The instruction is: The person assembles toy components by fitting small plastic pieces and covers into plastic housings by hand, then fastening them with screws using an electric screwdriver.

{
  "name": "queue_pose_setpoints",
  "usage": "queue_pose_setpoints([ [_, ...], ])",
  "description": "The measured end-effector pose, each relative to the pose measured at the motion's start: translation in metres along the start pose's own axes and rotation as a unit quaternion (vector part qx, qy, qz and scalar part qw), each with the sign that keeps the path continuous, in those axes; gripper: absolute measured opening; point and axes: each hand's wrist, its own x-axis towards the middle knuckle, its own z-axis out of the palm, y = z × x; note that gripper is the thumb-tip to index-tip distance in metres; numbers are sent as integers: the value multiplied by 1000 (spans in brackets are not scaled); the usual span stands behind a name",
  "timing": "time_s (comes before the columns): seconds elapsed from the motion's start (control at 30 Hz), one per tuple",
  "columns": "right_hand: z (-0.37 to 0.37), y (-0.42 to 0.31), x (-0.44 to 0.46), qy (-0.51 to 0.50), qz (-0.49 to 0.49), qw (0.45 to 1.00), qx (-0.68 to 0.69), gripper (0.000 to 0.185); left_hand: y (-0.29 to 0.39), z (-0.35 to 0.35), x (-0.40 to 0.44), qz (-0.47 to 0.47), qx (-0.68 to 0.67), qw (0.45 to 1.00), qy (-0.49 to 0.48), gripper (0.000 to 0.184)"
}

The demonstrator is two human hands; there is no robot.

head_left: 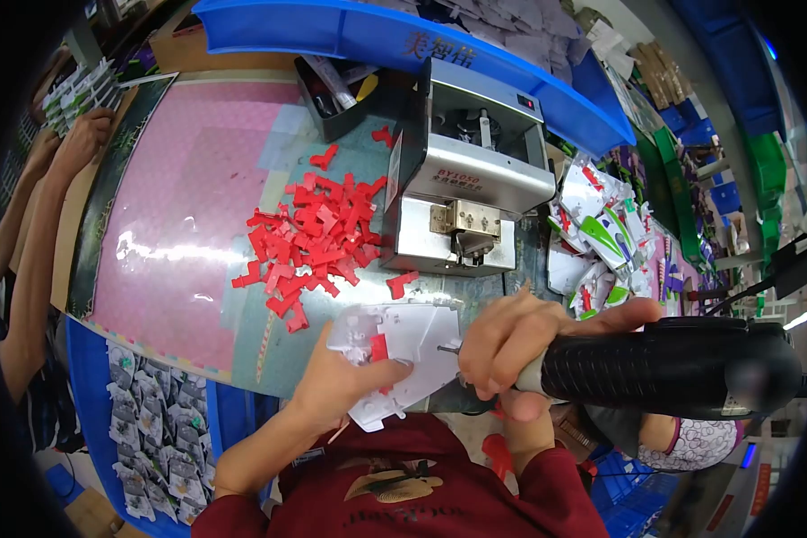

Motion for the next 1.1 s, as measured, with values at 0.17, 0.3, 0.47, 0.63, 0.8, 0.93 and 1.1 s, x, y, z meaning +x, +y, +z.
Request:
queue_pose_setpoints([
  [0.17,-5,7,3,76,-32,996,-40,25,-14,-2,13,37,-9,999,-12,35],
  [0.3,-20,15,27,105,-133,977,-126,25,-20,-4,21,-21,-34,999,-24,42],
  [0.47,-34,33,33,157,-80,959,-222,19,-21,0,23,-30,-50,998,-14,38],
  [0.63,-26,26,27,150,14,982,-113,19,-28,-3,27,-64,-45,997,-25,38],
  [0.8,-5,23,20,66,9,997,-37,31,-26,3,25,-58,-59,996,-31,38],
  [0.93,-9,27,14,-5,26,1000,8,26,-23,2,23,-93,-58,993,-46,48],
  [1.1,-20,24,13,-100,41,993,36,19,-14,6,22,-114,-51,990,-71,50],
])
